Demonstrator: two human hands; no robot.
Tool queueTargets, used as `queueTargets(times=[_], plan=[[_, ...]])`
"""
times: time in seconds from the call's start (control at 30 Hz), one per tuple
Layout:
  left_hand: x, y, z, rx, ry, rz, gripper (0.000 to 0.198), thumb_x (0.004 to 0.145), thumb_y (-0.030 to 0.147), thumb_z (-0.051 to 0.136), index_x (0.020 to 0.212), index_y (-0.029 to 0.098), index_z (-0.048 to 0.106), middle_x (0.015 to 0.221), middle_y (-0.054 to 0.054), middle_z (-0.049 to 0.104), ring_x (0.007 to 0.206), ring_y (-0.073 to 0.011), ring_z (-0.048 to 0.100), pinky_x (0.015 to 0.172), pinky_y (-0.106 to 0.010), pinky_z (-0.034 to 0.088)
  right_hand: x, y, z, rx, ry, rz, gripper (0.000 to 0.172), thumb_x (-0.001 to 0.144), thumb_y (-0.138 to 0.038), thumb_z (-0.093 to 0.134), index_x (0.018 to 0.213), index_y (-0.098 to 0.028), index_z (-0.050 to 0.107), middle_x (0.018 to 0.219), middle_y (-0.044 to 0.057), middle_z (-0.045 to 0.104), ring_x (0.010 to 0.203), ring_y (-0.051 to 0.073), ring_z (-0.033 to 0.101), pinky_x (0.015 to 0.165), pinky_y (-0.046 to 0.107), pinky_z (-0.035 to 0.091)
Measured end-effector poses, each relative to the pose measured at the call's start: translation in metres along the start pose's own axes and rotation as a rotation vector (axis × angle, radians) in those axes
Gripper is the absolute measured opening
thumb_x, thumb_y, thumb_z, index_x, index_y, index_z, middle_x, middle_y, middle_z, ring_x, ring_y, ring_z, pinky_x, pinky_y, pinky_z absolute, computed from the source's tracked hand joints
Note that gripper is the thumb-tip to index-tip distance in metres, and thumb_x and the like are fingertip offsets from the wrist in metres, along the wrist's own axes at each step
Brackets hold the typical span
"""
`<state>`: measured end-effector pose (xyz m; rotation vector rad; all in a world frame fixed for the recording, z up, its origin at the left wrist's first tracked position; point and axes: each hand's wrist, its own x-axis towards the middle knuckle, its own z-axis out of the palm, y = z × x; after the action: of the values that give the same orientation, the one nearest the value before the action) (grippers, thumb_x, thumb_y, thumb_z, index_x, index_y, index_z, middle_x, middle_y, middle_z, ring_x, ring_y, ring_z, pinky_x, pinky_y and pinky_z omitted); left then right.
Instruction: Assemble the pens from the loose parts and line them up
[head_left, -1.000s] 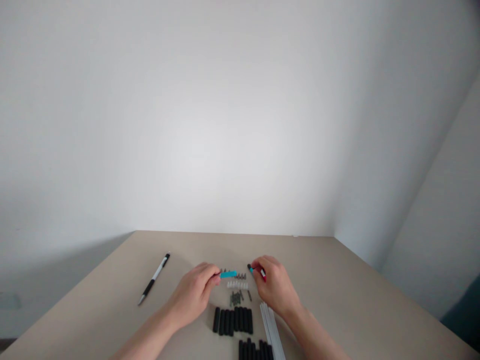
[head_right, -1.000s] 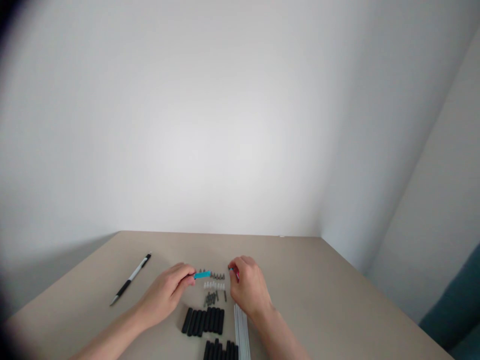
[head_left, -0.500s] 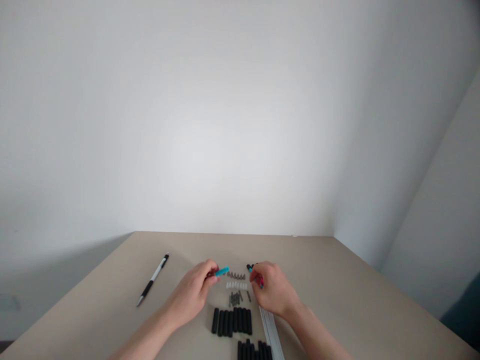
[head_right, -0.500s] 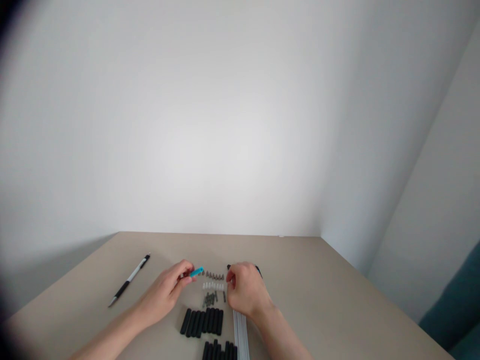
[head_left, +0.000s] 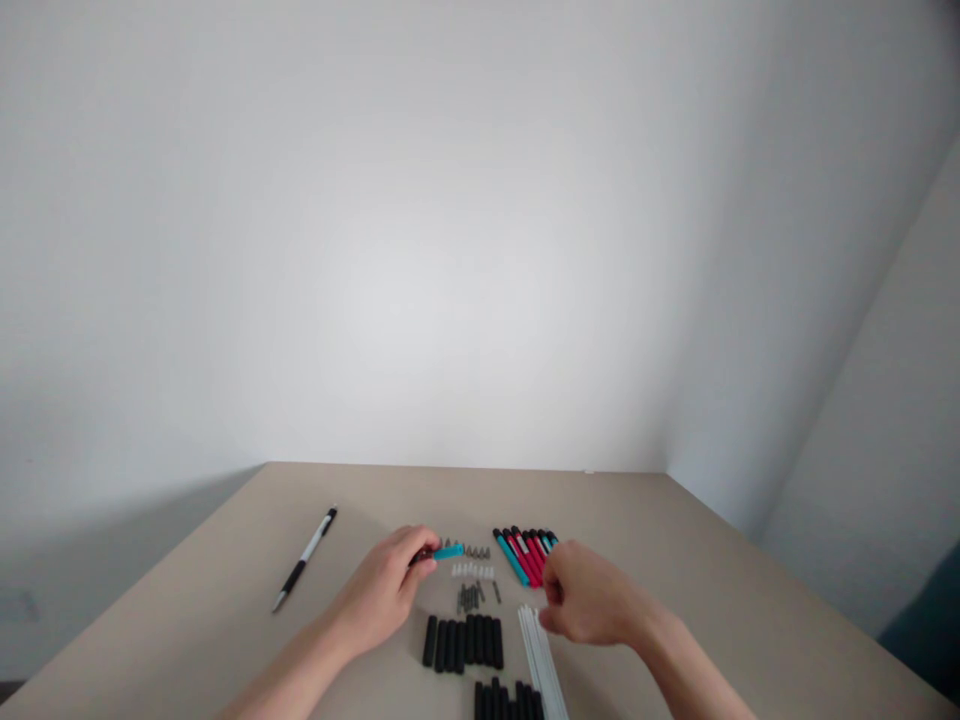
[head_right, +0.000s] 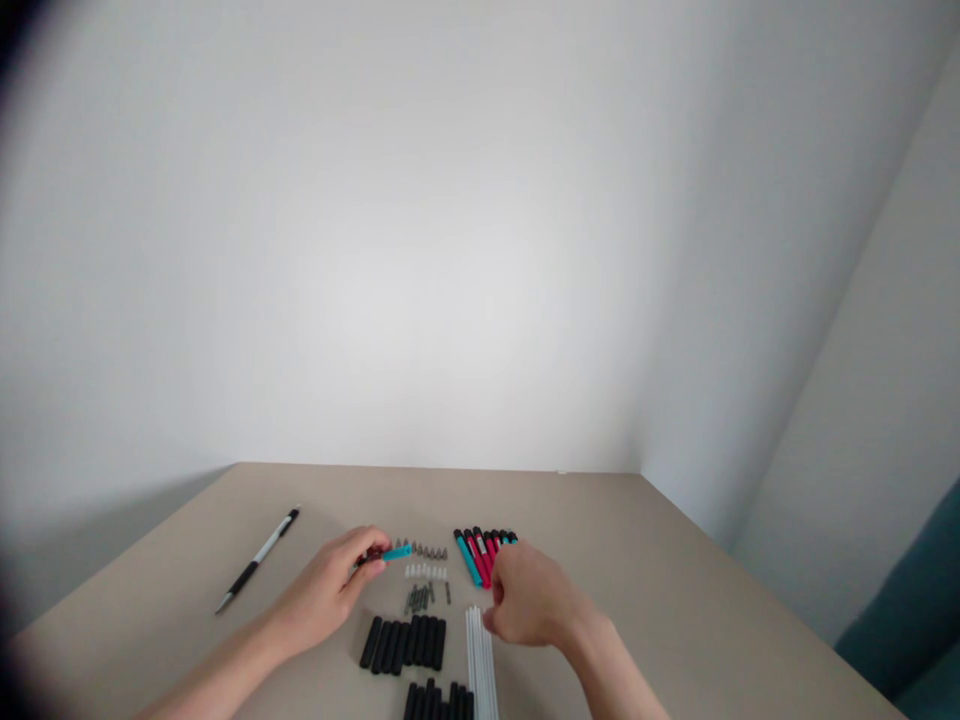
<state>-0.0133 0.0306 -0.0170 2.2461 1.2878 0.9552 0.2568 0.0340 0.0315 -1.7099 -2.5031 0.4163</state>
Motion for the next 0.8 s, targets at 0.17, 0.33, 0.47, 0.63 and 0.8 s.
queueTargets(times=[0.17, 0.33, 0.47, 0.63, 0.8], plan=[[-0.001, -0.002, 0.001, 0.0, -0.008, 0.005, 0.011, 0.091, 0.018, 0.044, 0.09, 0.021, 0.055, 0.088, -0.002, 0.061, 0.081, -0.0174, 0.056, 0.075, -0.026, 0.041, -0.007, 0.003, 0.003, -0.004, -0.096, 0.075, 0.006, 0.056, -0.023, 0.071, 0.055, -0.018, 0.068, 0.052, 0.001, 0.06, 0.049, 0.015, 0.053, 0.043, 0.022, 0.03], [0.0, -0.002, 0.001, 0.005, -0.007, 0.01, 0.011, 0.091, 0.019, 0.045, 0.09, 0.021, 0.055, 0.088, -0.002, 0.062, 0.081, -0.0177, 0.057, 0.074, -0.026, 0.041, -0.004, 0.006, 0.007, -0.01, -0.126, 0.079, 0.006, 0.055, -0.022, 0.074, 0.055, -0.018, 0.069, 0.052, 0.001, 0.06, 0.05, 0.015, 0.054, 0.043, 0.022, 0.03], [0.0, -0.002, 0.001, -0.007, -0.016, 0.008, 0.01, 0.091, 0.019, 0.045, 0.09, 0.021, 0.055, 0.089, -0.002, 0.062, 0.083, -0.0177, 0.057, 0.075, -0.026, 0.041, -0.003, 0.013, 0.008, -0.011, -0.14, 0.069, 0.006, 0.054, -0.021, 0.075, 0.058, -0.018, 0.071, 0.053, 0.001, 0.062, 0.051, 0.015, 0.056, 0.043, 0.022, 0.029], [0.001, -0.002, 0.001, -0.002, -0.008, 0.008, 0.011, 0.092, 0.02, 0.045, 0.09, 0.021, 0.055, 0.089, -0.002, 0.062, 0.083, -0.018, 0.057, 0.075, -0.026, 0.041, -0.003, 0.013, 0.011, -0.03, -0.144, 0.043, 0.007, 0.055, -0.017, 0.066, 0.059, -0.017, 0.071, 0.054, 0.003, 0.064, 0.051, 0.016, 0.058, 0.041, 0.021, 0.029], [0.001, -0.003, 0.001, 0.0, -0.004, 0.021, 0.01, 0.091, 0.02, 0.045, 0.09, 0.021, 0.055, 0.089, -0.002, 0.062, 0.081, -0.0175, 0.057, 0.074, -0.026, 0.042, -0.002, 0.006, 0.012, -0.066, -0.096, 0.055, 0.013, 0.057, -0.014, 0.058, 0.061, -0.015, 0.07, 0.06, 0.007, 0.067, 0.053, 0.017, 0.06, 0.042, 0.021, 0.028]])
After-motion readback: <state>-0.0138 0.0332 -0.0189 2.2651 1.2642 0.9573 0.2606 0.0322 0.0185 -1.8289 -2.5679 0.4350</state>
